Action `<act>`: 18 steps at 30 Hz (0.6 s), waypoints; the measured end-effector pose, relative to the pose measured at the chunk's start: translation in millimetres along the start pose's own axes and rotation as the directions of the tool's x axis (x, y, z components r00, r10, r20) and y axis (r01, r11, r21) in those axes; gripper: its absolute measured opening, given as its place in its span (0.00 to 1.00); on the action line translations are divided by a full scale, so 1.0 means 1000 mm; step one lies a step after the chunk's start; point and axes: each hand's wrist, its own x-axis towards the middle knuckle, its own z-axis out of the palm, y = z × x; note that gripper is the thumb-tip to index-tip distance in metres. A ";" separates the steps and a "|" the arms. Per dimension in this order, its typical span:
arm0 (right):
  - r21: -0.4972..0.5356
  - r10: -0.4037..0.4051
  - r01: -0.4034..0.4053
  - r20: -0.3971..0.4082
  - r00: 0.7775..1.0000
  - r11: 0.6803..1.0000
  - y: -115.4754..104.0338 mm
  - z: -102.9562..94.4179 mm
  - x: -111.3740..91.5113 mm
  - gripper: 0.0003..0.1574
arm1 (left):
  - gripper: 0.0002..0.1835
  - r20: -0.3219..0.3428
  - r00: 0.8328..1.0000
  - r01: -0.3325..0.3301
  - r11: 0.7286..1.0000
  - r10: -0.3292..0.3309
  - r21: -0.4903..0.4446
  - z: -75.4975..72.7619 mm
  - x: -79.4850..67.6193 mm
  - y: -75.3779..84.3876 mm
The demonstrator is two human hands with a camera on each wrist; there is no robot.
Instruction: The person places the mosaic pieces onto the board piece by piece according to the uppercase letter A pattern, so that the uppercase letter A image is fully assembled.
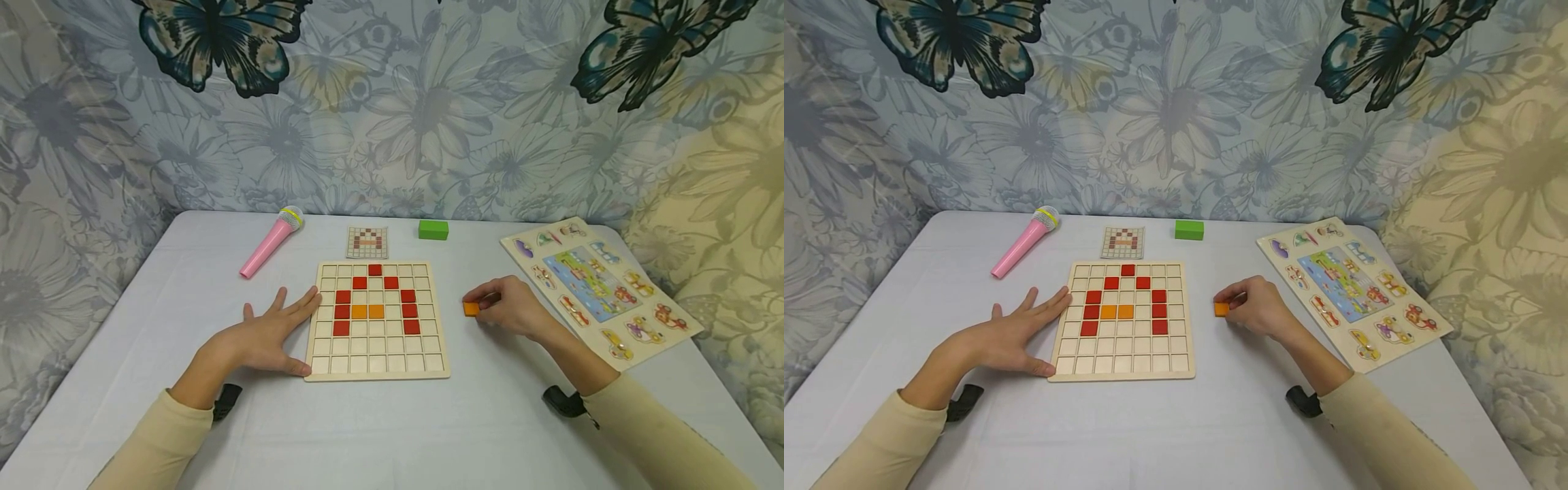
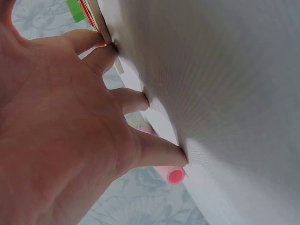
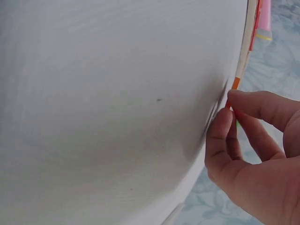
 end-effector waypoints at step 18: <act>0.020 0.004 -0.004 0.013 1.000 1.000 -0.023 0.006 0.004 0.21 | 0.66 0.001 1.000 0.004 1.000 -0.004 -0.005 0.001 0.000 -0.002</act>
